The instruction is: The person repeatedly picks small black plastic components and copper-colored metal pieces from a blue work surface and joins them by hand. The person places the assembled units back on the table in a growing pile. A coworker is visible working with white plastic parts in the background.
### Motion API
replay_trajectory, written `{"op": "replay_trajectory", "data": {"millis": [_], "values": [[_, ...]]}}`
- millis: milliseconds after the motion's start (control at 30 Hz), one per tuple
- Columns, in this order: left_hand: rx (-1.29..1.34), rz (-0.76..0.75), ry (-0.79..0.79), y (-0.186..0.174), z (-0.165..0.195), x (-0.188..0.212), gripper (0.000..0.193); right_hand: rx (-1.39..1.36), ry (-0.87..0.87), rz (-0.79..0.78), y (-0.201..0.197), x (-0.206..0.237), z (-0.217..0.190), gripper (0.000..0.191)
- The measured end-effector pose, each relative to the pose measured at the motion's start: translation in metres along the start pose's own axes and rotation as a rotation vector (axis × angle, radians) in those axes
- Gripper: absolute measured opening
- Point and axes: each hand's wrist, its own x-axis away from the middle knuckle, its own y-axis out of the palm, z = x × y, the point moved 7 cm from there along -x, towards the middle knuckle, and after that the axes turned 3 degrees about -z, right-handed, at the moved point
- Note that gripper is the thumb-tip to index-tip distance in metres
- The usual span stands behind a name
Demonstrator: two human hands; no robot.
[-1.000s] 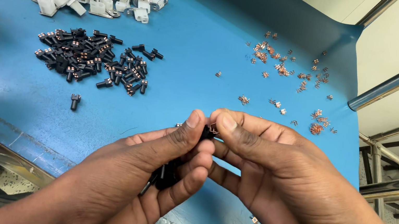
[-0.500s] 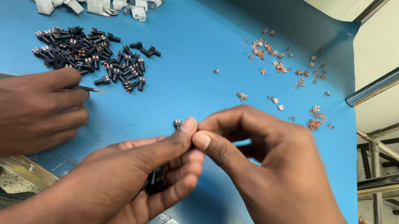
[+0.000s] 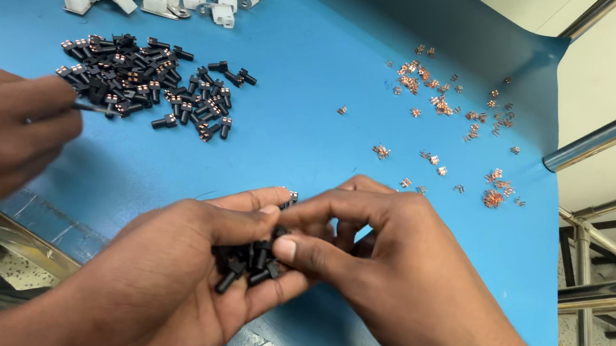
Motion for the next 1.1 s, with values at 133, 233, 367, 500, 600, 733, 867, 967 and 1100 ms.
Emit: {"op": "replay_trajectory", "data": {"millis": [133, 233, 367, 500, 600, 733, 867, 967, 1100], "values": [[-0.110, -0.063, 0.015, 0.015, -0.005, 0.003, 0.033, -0.104, 0.204, 0.110, -0.007, 0.014, 0.016, 0.020], [-0.172, 0.078, -0.106, 0.010, -0.013, 0.003, 0.026, -0.148, 0.369, 0.158, -0.015, 0.028, 0.031, 0.022], [-0.162, 0.178, -0.133, 0.008, -0.010, 0.008, 0.027, -0.181, 0.570, 0.290, -0.033, 0.033, 0.053, 0.020], [-0.168, 0.176, -0.143, 0.016, -0.009, 0.005, 0.028, 0.332, 0.912, 0.450, -0.054, 0.040, 0.066, 0.034], [-0.163, 0.246, -0.155, 0.015, -0.008, 0.006, 0.028, 0.463, 0.856, 0.372, -0.048, 0.032, 0.063, 0.030], [-0.118, 0.194, -0.063, 0.017, -0.001, 0.006, 0.030, 0.335, 0.777, 0.366, -0.038, 0.035, 0.066, 0.022], [-0.092, 0.129, -0.076, 0.018, -0.005, 0.005, 0.031, -0.053, 0.695, 0.379, -0.032, 0.039, 0.073, 0.020], [-0.072, 0.091, -0.090, 0.022, -0.006, 0.003, 0.031, -0.557, 0.533, 0.351, -0.030, 0.040, 0.067, 0.022], [-0.104, 0.014, -0.088, 0.031, -0.004, 0.003, 0.030, -0.812, 0.269, 0.242, -0.033, 0.035, 0.042, 0.027]]}}
